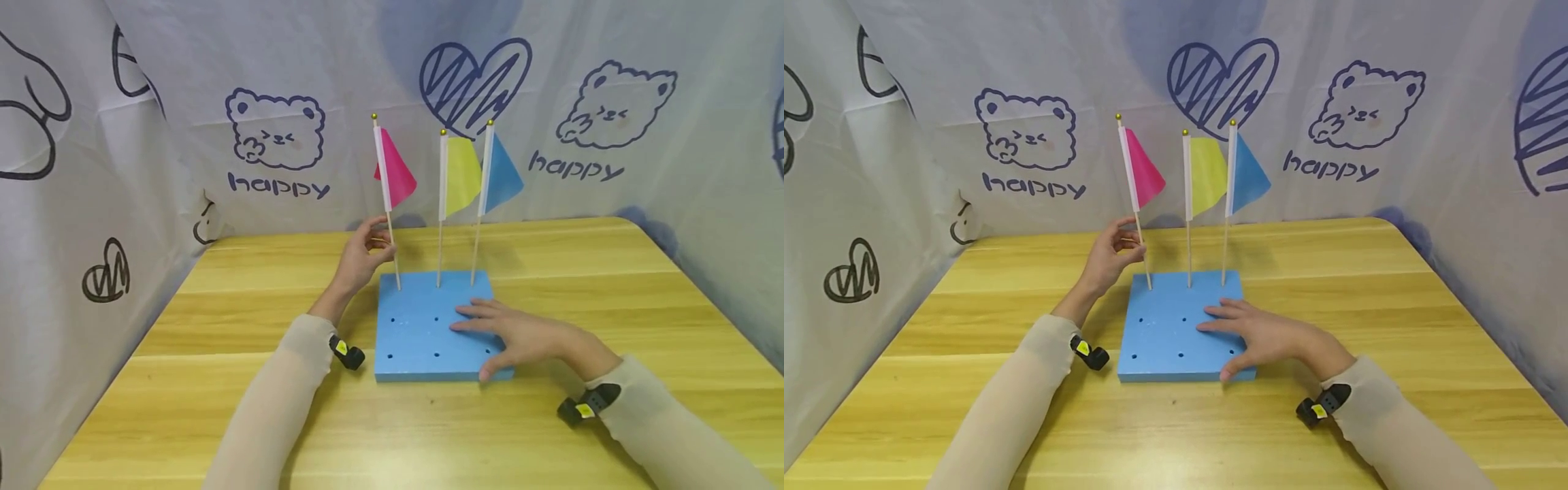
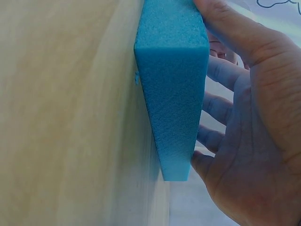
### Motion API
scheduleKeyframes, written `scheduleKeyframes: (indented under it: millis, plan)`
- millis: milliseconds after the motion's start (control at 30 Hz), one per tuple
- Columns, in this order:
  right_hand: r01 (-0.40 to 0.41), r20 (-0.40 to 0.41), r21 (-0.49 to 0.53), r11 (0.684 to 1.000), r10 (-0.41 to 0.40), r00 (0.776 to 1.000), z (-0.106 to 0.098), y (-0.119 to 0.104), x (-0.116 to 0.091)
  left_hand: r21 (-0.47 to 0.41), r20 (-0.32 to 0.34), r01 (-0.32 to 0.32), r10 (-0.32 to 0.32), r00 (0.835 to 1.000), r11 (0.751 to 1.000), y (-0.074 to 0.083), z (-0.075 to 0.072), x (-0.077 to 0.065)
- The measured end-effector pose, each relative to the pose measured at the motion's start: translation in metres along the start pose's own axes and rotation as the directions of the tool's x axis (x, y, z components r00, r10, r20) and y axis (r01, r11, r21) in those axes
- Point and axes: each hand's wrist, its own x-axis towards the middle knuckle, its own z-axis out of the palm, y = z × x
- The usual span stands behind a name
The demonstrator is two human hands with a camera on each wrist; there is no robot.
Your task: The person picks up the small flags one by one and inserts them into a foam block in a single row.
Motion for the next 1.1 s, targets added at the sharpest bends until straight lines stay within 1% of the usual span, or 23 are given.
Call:
scheduleKeyframes:
  millis: [100, 200, 367, 533, 600, 700, 833, 967, 1100]
  plan:
    - [0.000, -0.002, 0.002, 1.000, 0.000, 1.000, 0.000, 0.001, -0.001, 0.037, 0.009, -0.025, 0.025, 1.000, 0.999, 0.001, 0.000, -0.001]
    - [0.001, -0.007, -0.004, 1.000, -0.001, 1.000, 0.001, 0.001, -0.001, 0.047, 0.021, -0.047, 0.046, 0.999, 0.998, 0.002, 0.001, 0.000]
    - [0.005, 0.002, 0.007, 1.000, -0.005, 1.000, 0.001, 0.000, -0.001, 0.060, 0.028, -0.042, 0.040, 0.999, 0.997, 0.002, 0.001, -0.002]
    - [0.003, -0.004, 0.001, 1.000, -0.003, 1.000, 0.000, 0.000, -0.001, 0.115, 0.038, -0.045, 0.041, 0.998, 0.992, 0.000, 0.001, -0.004]
    - [0.001, -0.008, -0.002, 1.000, -0.001, 1.000, -0.001, 0.000, 0.000, 0.145, 0.056, -0.048, 0.040, 0.998, 0.988, -0.002, 0.002, -0.006]
    - [-0.005, 0.000, -0.002, 1.000, 0.005, 1.000, 0.000, 0.000, 0.000, 0.178, 0.108, -0.048, 0.029, 0.994, 0.983, -0.004, 0.002, -0.008]
    - [-0.015, 0.002, 0.001, 1.000, 0.015, 1.000, 0.000, 0.000, 0.000, 0.181, 0.148, -0.048, 0.021, 0.989, 0.982, -0.006, 0.003, -0.011]
    - [-0.017, -0.005, 0.000, 1.000, 0.017, 1.000, -0.001, -0.002, 0.000, 0.173, 0.148, -0.066, 0.040, 0.988, 0.983, -0.008, 0.002, -0.011]
    - [-0.012, 0.003, 0.001, 1.000, 0.012, 1.000, -0.001, -0.003, 0.000, 0.174, 0.144, -0.055, 0.030, 0.989, 0.983, -0.009, 0.002, -0.013]
